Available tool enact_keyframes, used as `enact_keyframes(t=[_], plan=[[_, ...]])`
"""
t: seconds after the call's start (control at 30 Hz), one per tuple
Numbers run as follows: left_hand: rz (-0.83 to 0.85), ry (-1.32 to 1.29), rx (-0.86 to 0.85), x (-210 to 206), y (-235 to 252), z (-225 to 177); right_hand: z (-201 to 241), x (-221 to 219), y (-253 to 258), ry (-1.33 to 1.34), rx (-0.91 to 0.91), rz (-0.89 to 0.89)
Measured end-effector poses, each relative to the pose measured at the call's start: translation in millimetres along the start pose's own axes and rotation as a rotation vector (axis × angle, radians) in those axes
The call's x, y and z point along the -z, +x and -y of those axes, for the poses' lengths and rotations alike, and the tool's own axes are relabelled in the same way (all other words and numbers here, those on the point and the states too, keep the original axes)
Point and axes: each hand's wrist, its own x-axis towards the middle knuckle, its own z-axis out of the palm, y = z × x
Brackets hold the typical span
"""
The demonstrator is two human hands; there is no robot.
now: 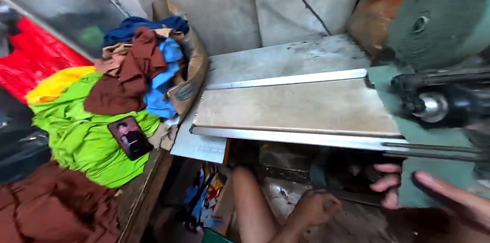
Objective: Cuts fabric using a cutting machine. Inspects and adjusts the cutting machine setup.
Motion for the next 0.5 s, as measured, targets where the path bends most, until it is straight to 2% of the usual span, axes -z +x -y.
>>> enact_keyframes(t=[0.23,0.5], plan=[[-0.005,0.002,-0.039,-1.5,0.7,2.8,2.8,-0.3,1.4,0.008,0.0,0.014],[0.095,0.049,0.019,-4.2,2.4,9.4,1.0,-1.1,1.6,-0.01,0.01,-0.004]])
